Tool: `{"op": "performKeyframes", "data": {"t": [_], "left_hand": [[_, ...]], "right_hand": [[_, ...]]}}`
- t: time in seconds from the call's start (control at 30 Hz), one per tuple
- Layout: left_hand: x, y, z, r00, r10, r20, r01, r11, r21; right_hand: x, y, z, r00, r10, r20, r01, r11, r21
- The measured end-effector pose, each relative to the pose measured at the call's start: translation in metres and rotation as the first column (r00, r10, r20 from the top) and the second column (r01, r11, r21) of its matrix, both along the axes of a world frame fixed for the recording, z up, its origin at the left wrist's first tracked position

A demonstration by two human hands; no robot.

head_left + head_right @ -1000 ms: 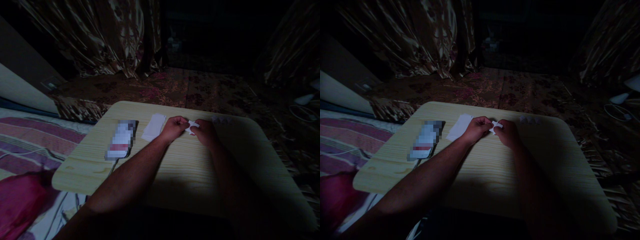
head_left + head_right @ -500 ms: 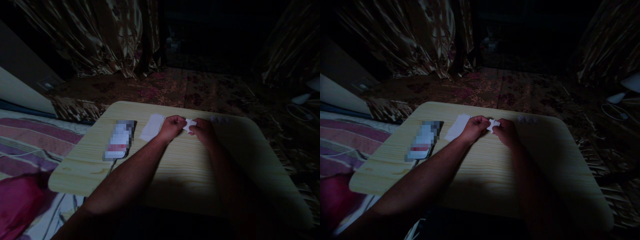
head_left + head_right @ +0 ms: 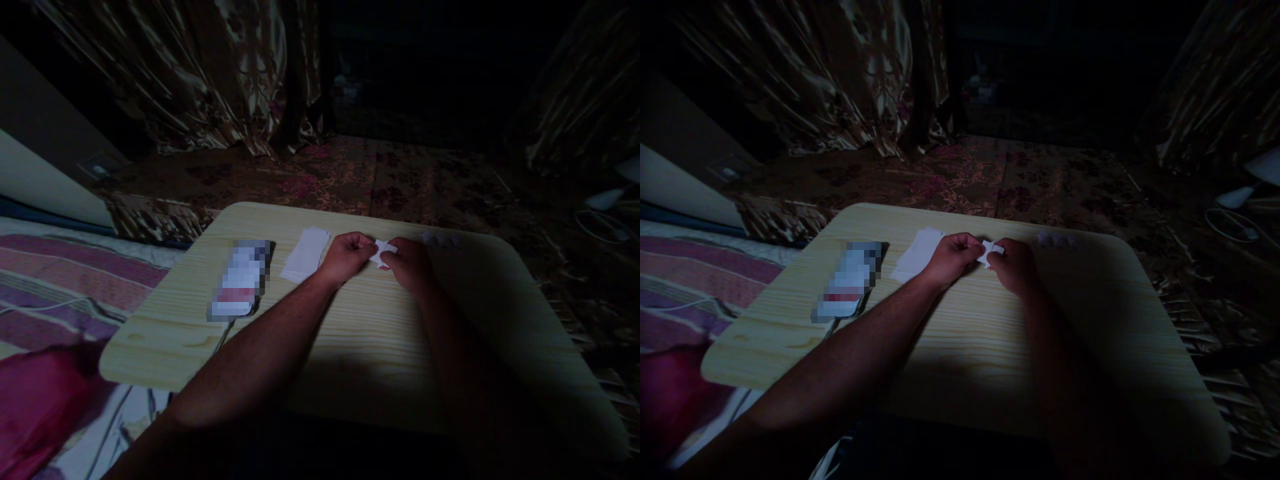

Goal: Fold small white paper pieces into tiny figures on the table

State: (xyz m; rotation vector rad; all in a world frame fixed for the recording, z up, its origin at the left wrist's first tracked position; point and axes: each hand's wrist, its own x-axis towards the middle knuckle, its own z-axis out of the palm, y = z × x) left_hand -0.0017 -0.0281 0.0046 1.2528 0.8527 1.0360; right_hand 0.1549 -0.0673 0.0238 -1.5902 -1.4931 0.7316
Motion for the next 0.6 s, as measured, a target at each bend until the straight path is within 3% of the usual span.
{"op": "performKeyframes", "data": {"t": [0.27, 0.6], "left_hand": [[0.0001, -0.001, 0.0012, 1.0, -0.007, 0.005, 0.007, 1.0, -0.002], [-0.0003, -0.0015, 0.0014, 0.999, -0.025, -0.031, 0.026, 0.999, 0.023]], "right_hand": [[-0.001, 0.0001, -0.0012, 0.998, 0.011, -0.06, -0.011, 1.0, -0.005], [0.0007, 0.0008, -0.003, 0.998, 0.002, 0.064, -0.006, 0.999, 0.049]]}}
